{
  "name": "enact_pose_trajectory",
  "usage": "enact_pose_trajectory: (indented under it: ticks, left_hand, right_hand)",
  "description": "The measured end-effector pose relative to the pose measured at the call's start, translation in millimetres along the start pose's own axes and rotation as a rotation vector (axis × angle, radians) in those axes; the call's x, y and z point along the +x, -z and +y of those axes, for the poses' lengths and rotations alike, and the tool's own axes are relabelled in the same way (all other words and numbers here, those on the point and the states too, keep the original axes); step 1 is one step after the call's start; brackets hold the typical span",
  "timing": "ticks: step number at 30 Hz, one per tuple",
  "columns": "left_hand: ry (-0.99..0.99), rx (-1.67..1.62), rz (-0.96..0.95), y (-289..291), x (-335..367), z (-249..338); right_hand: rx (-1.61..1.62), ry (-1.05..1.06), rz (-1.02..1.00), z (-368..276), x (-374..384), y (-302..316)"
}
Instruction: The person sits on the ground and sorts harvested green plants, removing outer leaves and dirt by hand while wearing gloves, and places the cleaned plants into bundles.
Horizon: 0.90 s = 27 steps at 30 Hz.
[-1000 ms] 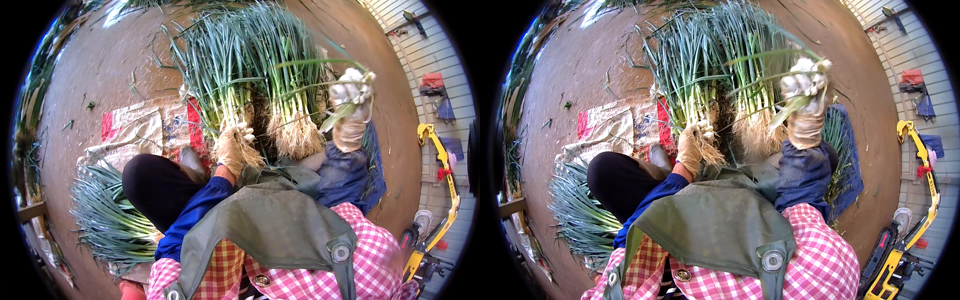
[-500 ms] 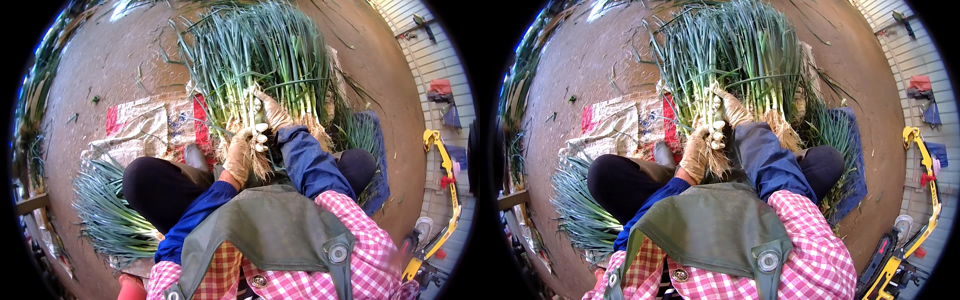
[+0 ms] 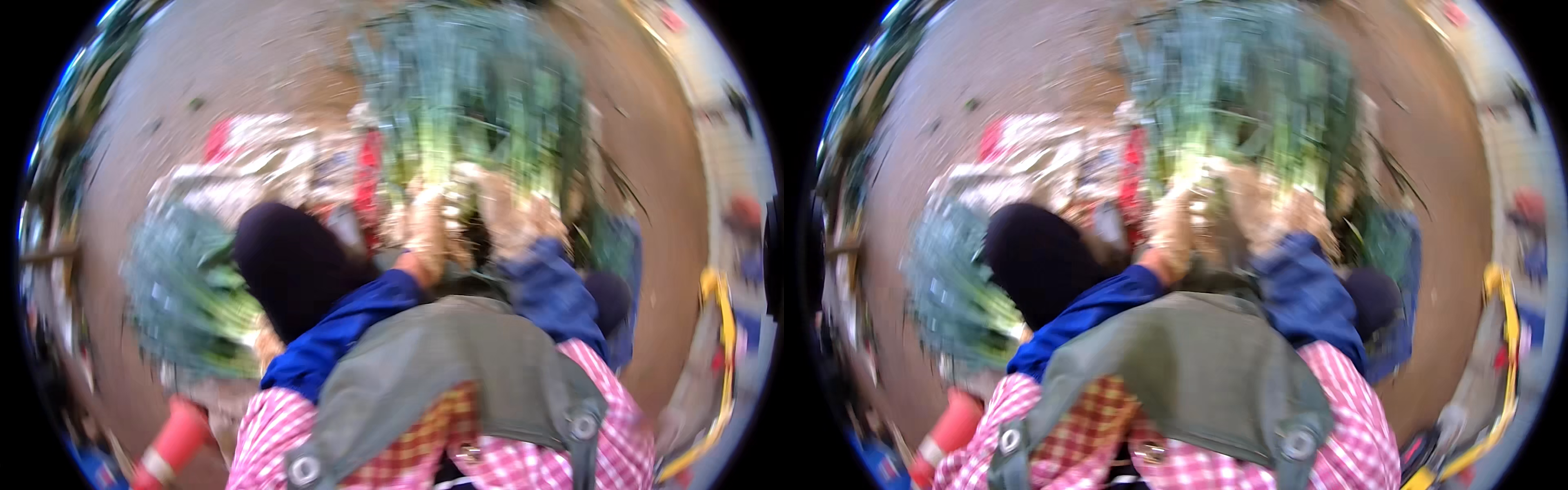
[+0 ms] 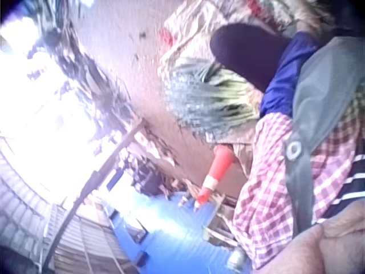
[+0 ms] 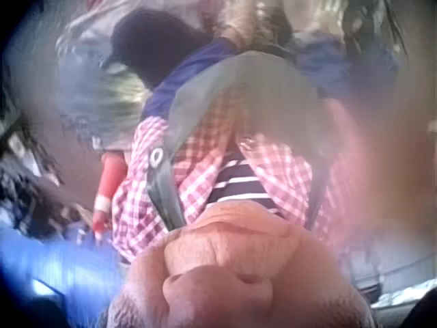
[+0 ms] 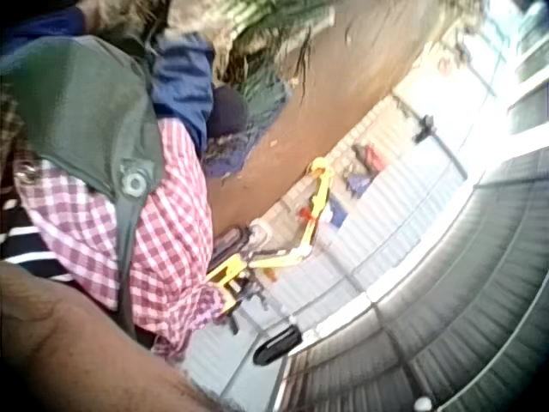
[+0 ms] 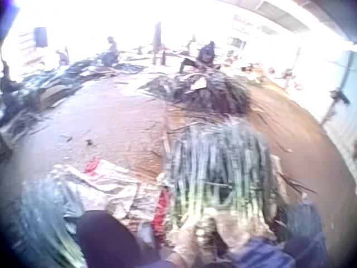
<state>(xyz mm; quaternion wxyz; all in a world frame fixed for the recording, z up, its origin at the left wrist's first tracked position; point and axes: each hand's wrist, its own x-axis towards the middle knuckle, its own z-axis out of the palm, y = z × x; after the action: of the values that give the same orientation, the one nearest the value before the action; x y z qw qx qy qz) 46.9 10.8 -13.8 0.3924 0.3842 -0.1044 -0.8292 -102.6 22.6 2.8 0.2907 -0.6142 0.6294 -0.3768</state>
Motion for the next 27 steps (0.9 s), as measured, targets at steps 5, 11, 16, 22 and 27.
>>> enact_pose_trajectory:
  ticks: [5, 11, 16, 22, 27]
  left_hand:
    - [0.059, 0.118, 0.094, 7, 16, -34]
    - [0.111, -0.129, -0.047, -9, 13, -46]
    - [0.026, 0.116, -0.115, -20, 6, -22]
    - [0.031, -0.048, 0.072, -10, -18, -4]
    - [0.022, -0.080, -0.003, -5, 0, -14]
  right_hand:
    - [0.960, -0.320, -0.049, -57, -55, 36]
    - [0.743, -0.326, 0.006, -49, -99, 183]
    - [-0.156, -0.729, 0.283, 33, -191, 359]
    - [-0.294, -0.567, 0.186, 36, -173, 347]
    - [0.106, -0.663, -0.065, -59, -21, 103]
